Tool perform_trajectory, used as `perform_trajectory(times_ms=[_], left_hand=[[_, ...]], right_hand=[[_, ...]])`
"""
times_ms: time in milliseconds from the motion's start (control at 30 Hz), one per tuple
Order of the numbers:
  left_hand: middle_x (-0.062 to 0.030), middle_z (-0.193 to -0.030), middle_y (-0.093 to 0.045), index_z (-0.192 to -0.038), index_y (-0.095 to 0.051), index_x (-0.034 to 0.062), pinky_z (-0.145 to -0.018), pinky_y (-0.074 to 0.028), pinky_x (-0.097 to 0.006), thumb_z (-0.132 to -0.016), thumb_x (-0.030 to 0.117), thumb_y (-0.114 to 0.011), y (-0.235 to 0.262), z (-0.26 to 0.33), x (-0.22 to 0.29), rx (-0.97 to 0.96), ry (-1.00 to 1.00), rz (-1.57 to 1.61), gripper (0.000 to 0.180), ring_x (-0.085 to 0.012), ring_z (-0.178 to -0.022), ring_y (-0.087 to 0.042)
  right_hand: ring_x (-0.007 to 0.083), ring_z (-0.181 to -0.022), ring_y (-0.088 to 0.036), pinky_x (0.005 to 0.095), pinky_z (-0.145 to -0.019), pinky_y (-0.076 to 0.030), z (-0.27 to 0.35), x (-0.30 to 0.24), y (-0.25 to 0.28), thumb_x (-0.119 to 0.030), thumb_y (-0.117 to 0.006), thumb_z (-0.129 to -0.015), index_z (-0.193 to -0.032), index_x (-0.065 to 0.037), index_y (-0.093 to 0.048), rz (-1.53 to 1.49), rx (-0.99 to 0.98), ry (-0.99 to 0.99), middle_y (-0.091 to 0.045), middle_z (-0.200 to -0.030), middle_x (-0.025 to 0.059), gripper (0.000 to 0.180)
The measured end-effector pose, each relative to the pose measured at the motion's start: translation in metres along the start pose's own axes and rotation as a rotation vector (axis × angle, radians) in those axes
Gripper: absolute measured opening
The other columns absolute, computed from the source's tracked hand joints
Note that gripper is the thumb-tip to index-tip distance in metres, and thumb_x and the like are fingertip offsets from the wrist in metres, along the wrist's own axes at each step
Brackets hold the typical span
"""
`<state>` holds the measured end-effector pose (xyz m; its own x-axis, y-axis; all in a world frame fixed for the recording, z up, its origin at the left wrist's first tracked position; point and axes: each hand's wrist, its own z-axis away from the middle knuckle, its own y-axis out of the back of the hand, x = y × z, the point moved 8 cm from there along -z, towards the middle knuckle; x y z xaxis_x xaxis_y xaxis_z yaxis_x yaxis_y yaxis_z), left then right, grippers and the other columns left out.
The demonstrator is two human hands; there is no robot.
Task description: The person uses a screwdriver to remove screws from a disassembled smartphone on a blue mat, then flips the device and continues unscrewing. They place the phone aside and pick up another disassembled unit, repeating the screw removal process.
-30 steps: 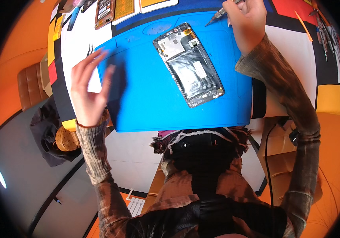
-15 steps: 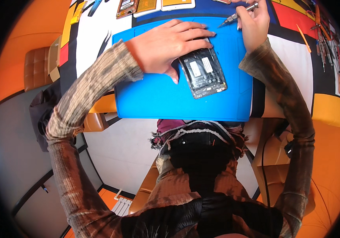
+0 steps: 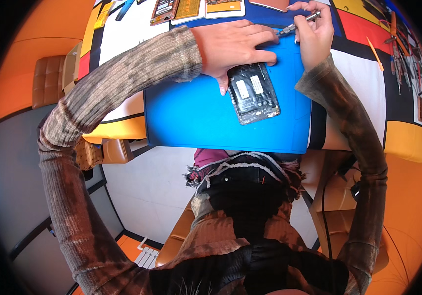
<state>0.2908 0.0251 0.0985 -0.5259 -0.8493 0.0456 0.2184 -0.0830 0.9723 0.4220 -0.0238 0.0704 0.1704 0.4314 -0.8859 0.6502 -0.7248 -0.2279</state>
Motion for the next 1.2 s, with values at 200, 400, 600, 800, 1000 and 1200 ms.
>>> perform_trajectory(times_ms=[200,400,600,800,1000,1200], left_hand=[[-0.0158,-0.137,-0.039,-0.127,-0.048,0.0118,-0.110,-0.031,-0.043,-0.034,0.024,-0.093,0.005,-0.004,0.001,0.049,-0.062,0.007,0.104,-0.0344,-0.132,-0.034],[-0.0144,-0.130,-0.044,-0.125,-0.047,0.0077,-0.107,-0.033,-0.041,-0.035,0.028,-0.093,0.007,-0.013,0.000,0.018,-0.103,-0.016,0.102,-0.0317,-0.125,-0.040],[-0.0075,-0.112,-0.058,-0.121,-0.049,0.0093,-0.103,-0.032,-0.040,-0.040,0.031,-0.090,0.008,-0.005,0.001,0.003,-0.092,-0.014,0.093,-0.0254,-0.116,-0.048],[-0.0051,-0.100,-0.061,-0.107,-0.058,0.0079,-0.099,-0.033,-0.042,-0.056,0.026,-0.082,0.020,0.008,0.011,0.070,-0.149,-0.027,0.059,-0.0211,-0.106,-0.053],[-0.0110,-0.083,-0.060,-0.094,-0.057,0.0046,-0.079,-0.047,-0.038,-0.083,0.031,-0.065,0.049,0.032,-0.008,0.231,0.007,0.181,0.029,-0.0287,-0.084,-0.058],[-0.0042,-0.091,-0.067,-0.113,-0.054,0.0000,-0.065,-0.053,-0.021,-0.091,0.019,-0.064,0.021,0.064,-0.036,0.575,0.525,1.289,0.031,-0.0081,-0.078,-0.065]], right_hand=[[0.0055,-0.073,-0.046,0.0174,-0.064,-0.041,0.000,-0.002,-0.001,0.007,-0.047,-0.082,-0.099,-0.008,-0.040,0.009,-0.020,0.016,-0.052,-0.093,0.0044,0.024],[0.0071,-0.078,-0.047,0.0199,-0.066,-0.041,-0.001,-0.003,0.006,0.007,-0.046,-0.081,-0.099,-0.008,-0.040,0.026,0.034,0.099,-0.051,-0.094,0.0034,0.024],[0.0033,-0.051,-0.041,0.0167,-0.045,-0.036,-0.004,-0.002,0.016,0.007,-0.047,-0.086,-0.100,-0.002,-0.037,0.104,0.020,0.126,-0.061,-0.106,0.0167,0.019],[0.0046,-0.050,-0.042,0.0171,-0.044,-0.037,-0.007,0.003,0.023,0.009,-0.049,-0.084,-0.100,-0.003,-0.037,0.077,0.049,0.117,-0.062,-0.104,0.0162,0.023],[0.0054,-0.049,-0.043,0.0167,-0.044,-0.037,-0.011,-0.002,0.025,0.009,-0.047,-0.084,-0.098,-0.003,-0.037,0.112,0.043,0.135,-0.062,-0.102,0.0180,0.021],[0.0056,-0.053,-0.046,0.0165,-0.045,-0.039,-0.016,-0.017,0.027,0.013,-0.051,-0.083,-0.095,-0.007,-0.030,-0.041,0.110,0.142,-0.057,-0.107,0.0211,0.032]])
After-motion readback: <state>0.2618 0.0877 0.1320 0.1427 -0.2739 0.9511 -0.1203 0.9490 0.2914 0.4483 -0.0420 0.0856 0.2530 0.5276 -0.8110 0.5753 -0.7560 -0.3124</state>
